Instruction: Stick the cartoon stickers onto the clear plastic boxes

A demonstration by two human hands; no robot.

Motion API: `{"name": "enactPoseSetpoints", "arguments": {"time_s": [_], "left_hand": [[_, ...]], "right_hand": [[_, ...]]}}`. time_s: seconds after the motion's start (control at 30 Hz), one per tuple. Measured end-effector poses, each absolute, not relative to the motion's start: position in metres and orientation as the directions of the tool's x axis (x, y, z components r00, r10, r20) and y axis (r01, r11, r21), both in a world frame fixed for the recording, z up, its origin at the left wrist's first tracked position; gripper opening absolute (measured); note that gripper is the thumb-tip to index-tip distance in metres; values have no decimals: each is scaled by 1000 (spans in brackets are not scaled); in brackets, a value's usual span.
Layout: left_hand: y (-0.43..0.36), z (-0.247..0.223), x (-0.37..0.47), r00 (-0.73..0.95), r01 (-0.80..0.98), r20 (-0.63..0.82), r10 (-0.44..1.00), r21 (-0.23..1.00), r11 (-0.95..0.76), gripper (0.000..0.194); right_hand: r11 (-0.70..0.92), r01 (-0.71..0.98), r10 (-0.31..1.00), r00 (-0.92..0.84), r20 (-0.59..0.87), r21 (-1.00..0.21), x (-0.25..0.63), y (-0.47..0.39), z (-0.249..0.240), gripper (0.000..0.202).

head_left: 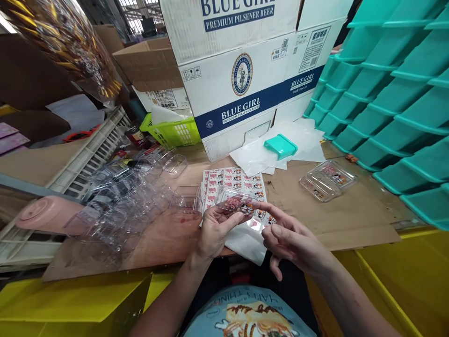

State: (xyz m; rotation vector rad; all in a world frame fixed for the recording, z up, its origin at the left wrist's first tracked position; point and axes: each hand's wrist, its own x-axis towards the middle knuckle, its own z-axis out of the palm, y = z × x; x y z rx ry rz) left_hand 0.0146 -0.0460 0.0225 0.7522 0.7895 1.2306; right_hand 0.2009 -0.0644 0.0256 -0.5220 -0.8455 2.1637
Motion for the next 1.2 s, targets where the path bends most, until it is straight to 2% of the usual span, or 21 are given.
{"name": "enactPoseSetpoints", "arguments": {"time_s": [0.37,0.43,0.5,0.57,0.6,0.63,0.7,0.77,0.8,0.83,0.87,0.93,1.0,1.03,1.07,1.13,1.2], "left_hand": [[-48,20,11,164,-485,-91,982,860,160,21],[-48,20,11,182,-519,-92,979,836,175,17],[-48,19,13,135,-570,-112,985,804,170,10],[-48,18,17,46,-595,-137,989,792,137,10],[-48,17,20,7,-593,-142,990,796,118,11],[-47,16,22,-19,-586,-140,990,804,102,12],[-47,16,26,-34,-578,-129,991,812,86,13],[-48,17,29,-31,-585,-121,992,807,80,11],[-49,19,31,-22,-593,-118,993,801,82,10],[-50,20,32,-2,-602,-118,993,793,93,9],[-52,22,35,33,-607,-119,992,787,114,10],[-55,24,40,158,-580,-123,980,792,192,17],[-54,23,42,296,-475,-116,948,843,252,27],[-51,21,41,316,-390,-99,944,893,224,32],[-47,17,38,294,-277,-64,954,949,149,36],[-33,4,26,178,54,66,982,996,-76,47],[-17,-12,10,115,424,202,973,875,-232,61]], "right_hand": [[-435,-400,802,-579,-145,-807,194,-67,35,70],[-400,-364,813,-565,-142,-841,192,-68,36,71],[-335,-259,832,-533,-155,-906,190,-70,36,71],[-148,-15,907,-400,-130,-989,186,-72,33,67],[-19,163,955,-288,-66,-987,184,-74,31,64],[108,352,982,-184,44,-930,182,-75,29,61],[293,649,951,-119,286,-702,179,-77,23,57],[403,768,892,-210,399,-497,179,-76,18,55],[432,785,876,-247,414,-445,181,-74,16,54],[431,789,873,-240,426,-438,185,-72,16,54],[413,770,879,-199,433,-485,189,-69,15,56],[373,612,914,-113,389,-698,203,-61,16,60],[314,349,949,-115,292,-883,222,-51,14,62],[290,273,957,-107,271,-917,234,-46,11,61],[280,279,960,-57,275,-919,247,-41,7,61],[262,497,926,113,361,-827,274,-30,-4,63],[197,757,865,165,474,-623,295,-21,-15,64]]}}
